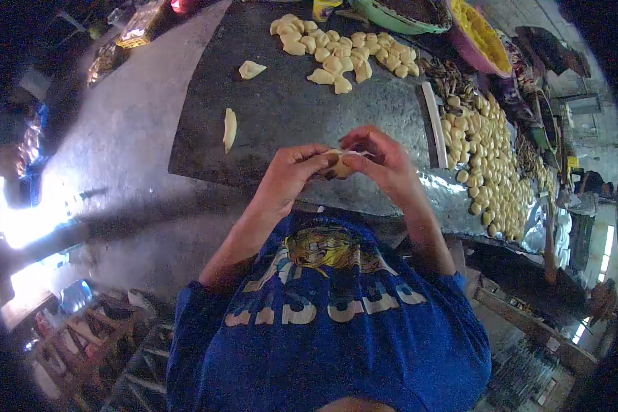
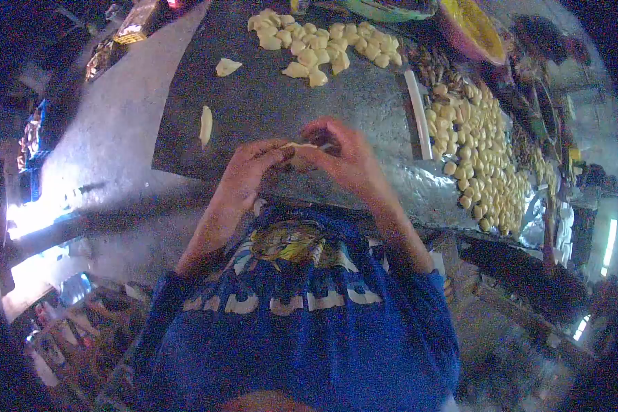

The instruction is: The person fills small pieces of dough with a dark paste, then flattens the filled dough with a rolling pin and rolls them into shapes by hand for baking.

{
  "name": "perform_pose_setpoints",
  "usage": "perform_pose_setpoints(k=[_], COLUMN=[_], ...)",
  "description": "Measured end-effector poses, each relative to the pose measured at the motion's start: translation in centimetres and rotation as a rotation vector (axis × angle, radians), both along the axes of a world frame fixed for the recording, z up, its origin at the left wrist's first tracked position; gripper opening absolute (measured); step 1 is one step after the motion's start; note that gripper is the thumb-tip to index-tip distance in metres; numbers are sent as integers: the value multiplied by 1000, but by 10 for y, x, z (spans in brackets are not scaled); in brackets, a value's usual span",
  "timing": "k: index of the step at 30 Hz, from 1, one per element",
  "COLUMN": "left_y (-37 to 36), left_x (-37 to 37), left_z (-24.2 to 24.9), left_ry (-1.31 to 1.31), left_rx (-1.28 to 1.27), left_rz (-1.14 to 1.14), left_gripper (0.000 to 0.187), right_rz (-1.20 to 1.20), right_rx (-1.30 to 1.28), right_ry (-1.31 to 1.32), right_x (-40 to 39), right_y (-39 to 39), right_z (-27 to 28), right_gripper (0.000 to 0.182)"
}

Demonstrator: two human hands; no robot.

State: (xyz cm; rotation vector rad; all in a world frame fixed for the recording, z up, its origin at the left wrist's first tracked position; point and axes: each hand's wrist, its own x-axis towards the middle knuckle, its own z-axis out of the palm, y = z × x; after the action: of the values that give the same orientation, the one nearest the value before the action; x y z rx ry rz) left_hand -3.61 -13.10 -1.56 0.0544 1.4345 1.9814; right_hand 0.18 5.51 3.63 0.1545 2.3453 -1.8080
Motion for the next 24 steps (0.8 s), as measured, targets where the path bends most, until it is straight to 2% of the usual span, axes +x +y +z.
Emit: perform_pose_setpoints(k=[2,5,8,11,14,17,20,23,24], left_y=[-5,-6,-4,-2,0,4,9,10,13], left_x=[-3,-4,-8,-7,-6,-5,-6,-2,-3], left_z=[4,-5,-3,-21,-14,-15,-14,-7,-7], left_ry=[103,59,93,278,197,160,219,136,175], left_rx=[-41,-27,-85,-161,-234,-187,-245,-125,-187], left_rz=[-39,-51,-168,-147,-115,-118,-143,-161,-187], left_gripper=[24,23,22,21,20,19,18,19,19], right_rz=[48,-35,-76,-112,-265,-189,-179,-178,-177], right_rx=[30,11,-21,-101,-354,-285,-159,-53,-43], right_ry=[-43,-56,-82,-60,-89,-121,-144,-155,-169], right_x=[0,5,7,15,22,26,26,25,24], right_y=[4,0,0,3,-4,0,5,11,14], right_z=[-9,-14,-27,-43,-40,-41,-45,-48,-48], right_gripper=[15,14,15,18,20,21,22,23,23])
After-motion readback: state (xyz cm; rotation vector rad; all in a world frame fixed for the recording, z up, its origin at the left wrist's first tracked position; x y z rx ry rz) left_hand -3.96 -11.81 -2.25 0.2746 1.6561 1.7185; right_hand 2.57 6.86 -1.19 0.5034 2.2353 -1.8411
